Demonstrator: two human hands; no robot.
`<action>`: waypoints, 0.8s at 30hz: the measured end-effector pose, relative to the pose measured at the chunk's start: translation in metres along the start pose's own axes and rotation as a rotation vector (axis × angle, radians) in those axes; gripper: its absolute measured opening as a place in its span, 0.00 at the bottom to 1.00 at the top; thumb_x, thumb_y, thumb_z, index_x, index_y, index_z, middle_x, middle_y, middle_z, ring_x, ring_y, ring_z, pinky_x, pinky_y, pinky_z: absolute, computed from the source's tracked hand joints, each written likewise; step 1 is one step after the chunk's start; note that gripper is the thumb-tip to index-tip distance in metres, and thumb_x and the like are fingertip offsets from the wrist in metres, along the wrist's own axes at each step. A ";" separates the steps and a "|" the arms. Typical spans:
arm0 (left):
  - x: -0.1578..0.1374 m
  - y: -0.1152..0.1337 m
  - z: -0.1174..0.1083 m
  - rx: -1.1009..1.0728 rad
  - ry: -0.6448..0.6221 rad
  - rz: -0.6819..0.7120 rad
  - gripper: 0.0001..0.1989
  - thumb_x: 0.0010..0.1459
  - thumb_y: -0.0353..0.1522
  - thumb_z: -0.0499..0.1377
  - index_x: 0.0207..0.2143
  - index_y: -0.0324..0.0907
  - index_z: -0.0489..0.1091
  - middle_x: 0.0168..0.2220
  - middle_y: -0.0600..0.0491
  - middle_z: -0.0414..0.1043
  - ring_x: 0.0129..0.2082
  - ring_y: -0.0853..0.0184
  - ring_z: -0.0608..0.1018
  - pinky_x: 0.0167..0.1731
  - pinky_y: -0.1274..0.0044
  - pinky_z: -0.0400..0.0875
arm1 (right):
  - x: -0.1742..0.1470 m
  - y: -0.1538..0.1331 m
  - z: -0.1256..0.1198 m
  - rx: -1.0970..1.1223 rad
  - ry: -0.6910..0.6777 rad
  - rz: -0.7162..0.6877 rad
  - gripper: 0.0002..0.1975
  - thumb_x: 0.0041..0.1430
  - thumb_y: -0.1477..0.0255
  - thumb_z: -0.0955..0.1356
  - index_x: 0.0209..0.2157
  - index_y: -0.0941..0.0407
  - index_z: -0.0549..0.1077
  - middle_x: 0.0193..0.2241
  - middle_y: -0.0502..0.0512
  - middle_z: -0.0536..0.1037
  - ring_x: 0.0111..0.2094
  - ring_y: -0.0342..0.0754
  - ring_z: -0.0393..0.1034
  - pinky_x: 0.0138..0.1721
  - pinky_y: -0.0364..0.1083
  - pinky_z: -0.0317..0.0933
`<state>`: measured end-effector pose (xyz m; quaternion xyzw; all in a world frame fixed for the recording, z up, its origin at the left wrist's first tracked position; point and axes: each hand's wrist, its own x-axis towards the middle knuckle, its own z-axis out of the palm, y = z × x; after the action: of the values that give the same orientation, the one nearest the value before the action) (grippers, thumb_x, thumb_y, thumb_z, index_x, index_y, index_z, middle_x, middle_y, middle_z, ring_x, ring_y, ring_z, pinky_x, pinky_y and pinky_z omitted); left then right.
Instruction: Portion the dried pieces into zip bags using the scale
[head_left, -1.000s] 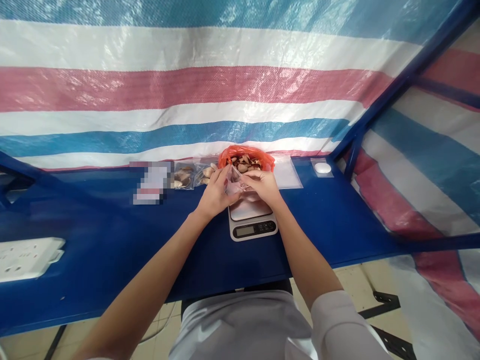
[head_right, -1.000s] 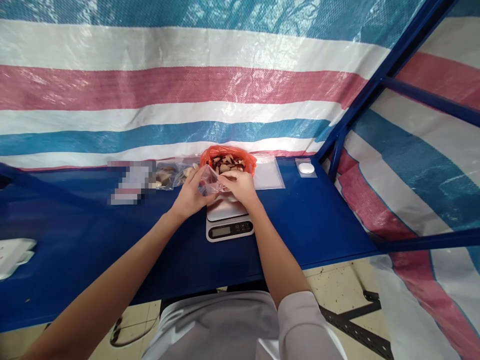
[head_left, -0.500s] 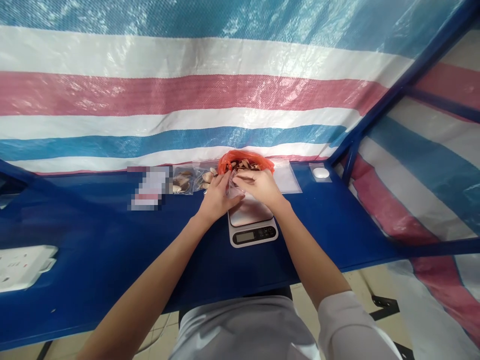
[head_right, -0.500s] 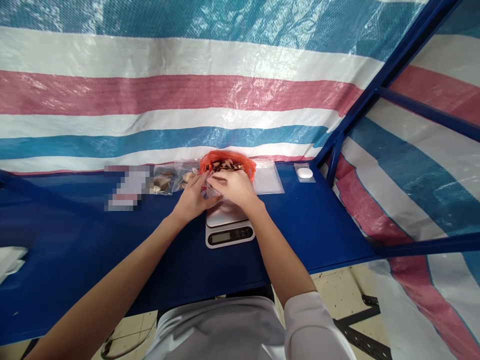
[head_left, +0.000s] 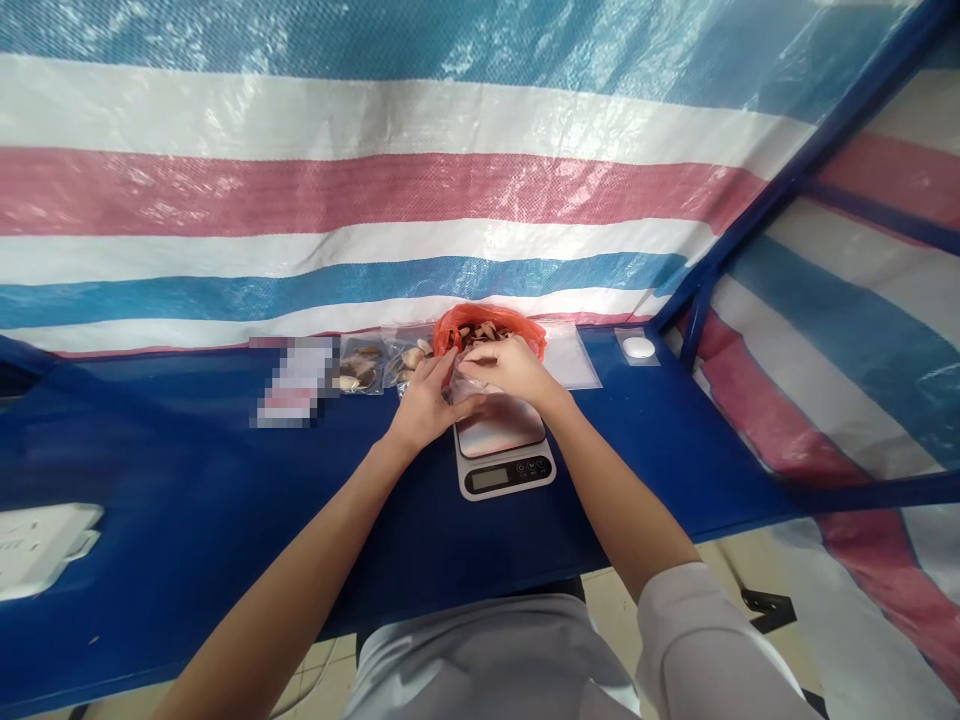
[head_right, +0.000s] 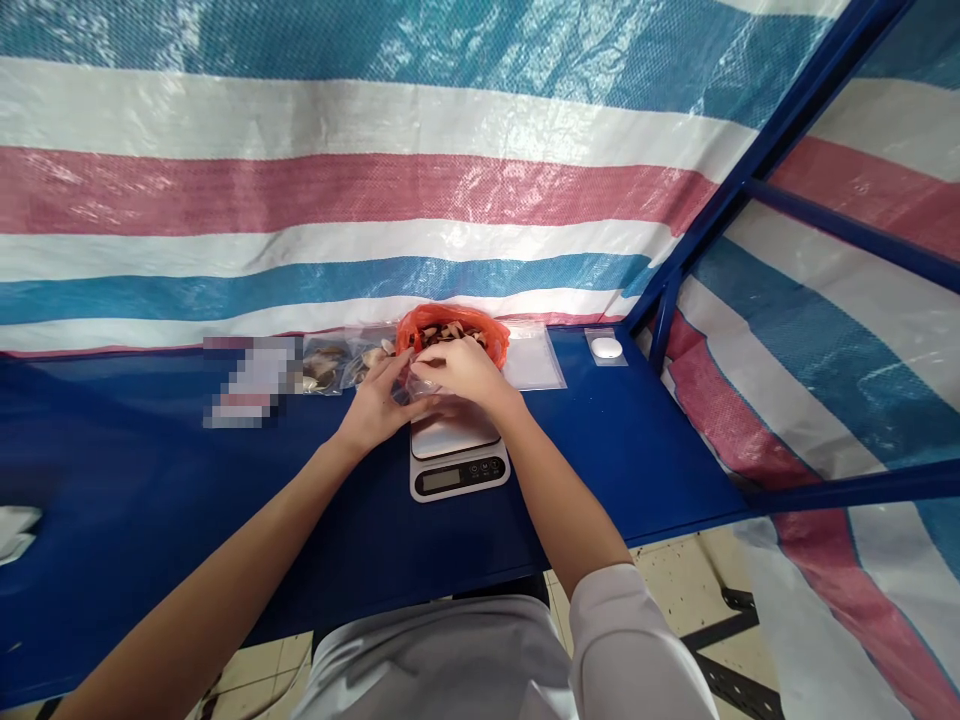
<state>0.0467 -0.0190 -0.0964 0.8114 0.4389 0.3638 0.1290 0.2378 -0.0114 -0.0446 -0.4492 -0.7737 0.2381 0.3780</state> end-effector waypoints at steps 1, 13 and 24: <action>-0.001 -0.001 0.000 -0.005 0.003 -0.001 0.43 0.53 0.51 0.67 0.65 0.41 0.62 0.60 0.39 0.71 0.60 0.48 0.73 0.59 0.57 0.69 | 0.000 0.001 0.001 0.050 0.006 0.006 0.08 0.59 0.71 0.71 0.29 0.54 0.83 0.28 0.51 0.83 0.31 0.47 0.74 0.38 0.47 0.66; -0.010 -0.013 -0.001 -0.030 0.063 0.037 0.38 0.57 0.49 0.65 0.66 0.45 0.63 0.56 0.43 0.74 0.60 0.50 0.73 0.62 0.57 0.66 | -0.006 0.006 0.003 0.486 0.036 0.151 0.14 0.52 0.59 0.75 0.37 0.54 0.84 0.36 0.53 0.85 0.40 0.51 0.79 0.45 0.49 0.74; -0.011 -0.016 -0.002 0.009 0.069 0.105 0.35 0.58 0.48 0.65 0.64 0.44 0.65 0.55 0.43 0.73 0.58 0.51 0.75 0.62 0.57 0.68 | 0.000 0.005 -0.004 0.338 -0.025 0.095 0.08 0.57 0.65 0.73 0.34 0.53 0.84 0.34 0.52 0.85 0.39 0.50 0.78 0.44 0.48 0.71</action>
<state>0.0317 -0.0192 -0.1086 0.8208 0.4016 0.3958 0.0911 0.2432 -0.0088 -0.0456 -0.4123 -0.7051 0.3879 0.4270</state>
